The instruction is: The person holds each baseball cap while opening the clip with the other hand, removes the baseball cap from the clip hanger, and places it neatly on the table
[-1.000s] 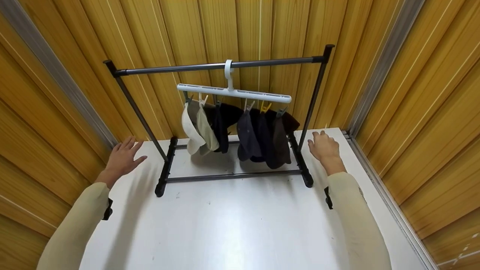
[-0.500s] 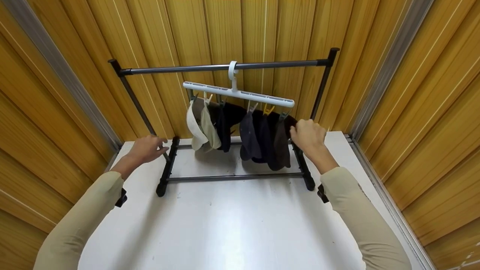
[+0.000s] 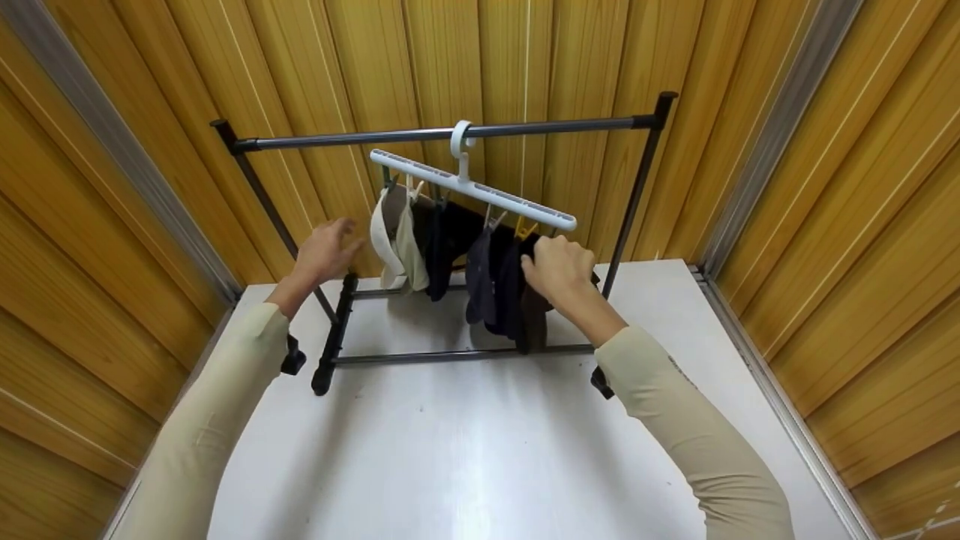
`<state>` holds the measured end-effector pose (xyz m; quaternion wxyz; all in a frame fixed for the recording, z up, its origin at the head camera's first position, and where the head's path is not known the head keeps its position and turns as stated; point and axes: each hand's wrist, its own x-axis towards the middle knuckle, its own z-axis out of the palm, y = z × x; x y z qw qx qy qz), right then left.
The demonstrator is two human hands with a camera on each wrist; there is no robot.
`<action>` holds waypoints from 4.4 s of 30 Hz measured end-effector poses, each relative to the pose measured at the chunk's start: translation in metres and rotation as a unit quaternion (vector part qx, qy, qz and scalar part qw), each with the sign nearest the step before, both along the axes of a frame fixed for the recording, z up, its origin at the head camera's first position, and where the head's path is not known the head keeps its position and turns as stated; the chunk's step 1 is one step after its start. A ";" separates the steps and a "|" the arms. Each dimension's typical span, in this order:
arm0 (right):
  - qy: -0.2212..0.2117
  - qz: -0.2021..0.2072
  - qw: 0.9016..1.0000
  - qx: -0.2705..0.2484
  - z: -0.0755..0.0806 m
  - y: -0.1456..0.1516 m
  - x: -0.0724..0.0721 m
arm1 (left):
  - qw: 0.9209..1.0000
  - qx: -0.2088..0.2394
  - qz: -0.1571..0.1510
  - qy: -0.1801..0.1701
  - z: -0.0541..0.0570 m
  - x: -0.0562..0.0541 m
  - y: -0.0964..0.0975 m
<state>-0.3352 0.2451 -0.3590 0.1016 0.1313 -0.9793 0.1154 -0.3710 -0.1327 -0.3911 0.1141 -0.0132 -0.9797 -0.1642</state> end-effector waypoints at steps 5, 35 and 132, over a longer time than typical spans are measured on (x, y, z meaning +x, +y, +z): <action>0.028 0.002 1.000 0.001 -0.002 -0.009 0.007 | 0.999 0.053 0.007 -0.009 -0.004 -0.010 0.011; -0.019 0.076 0.996 -0.034 -0.011 -0.076 0.016 | 0.968 0.245 -0.039 0.039 -0.023 -0.053 0.042; -0.220 0.248 0.902 -0.276 -0.051 -0.169 0.031 | 0.766 0.557 -0.282 -0.153 -0.004 0.009 -0.006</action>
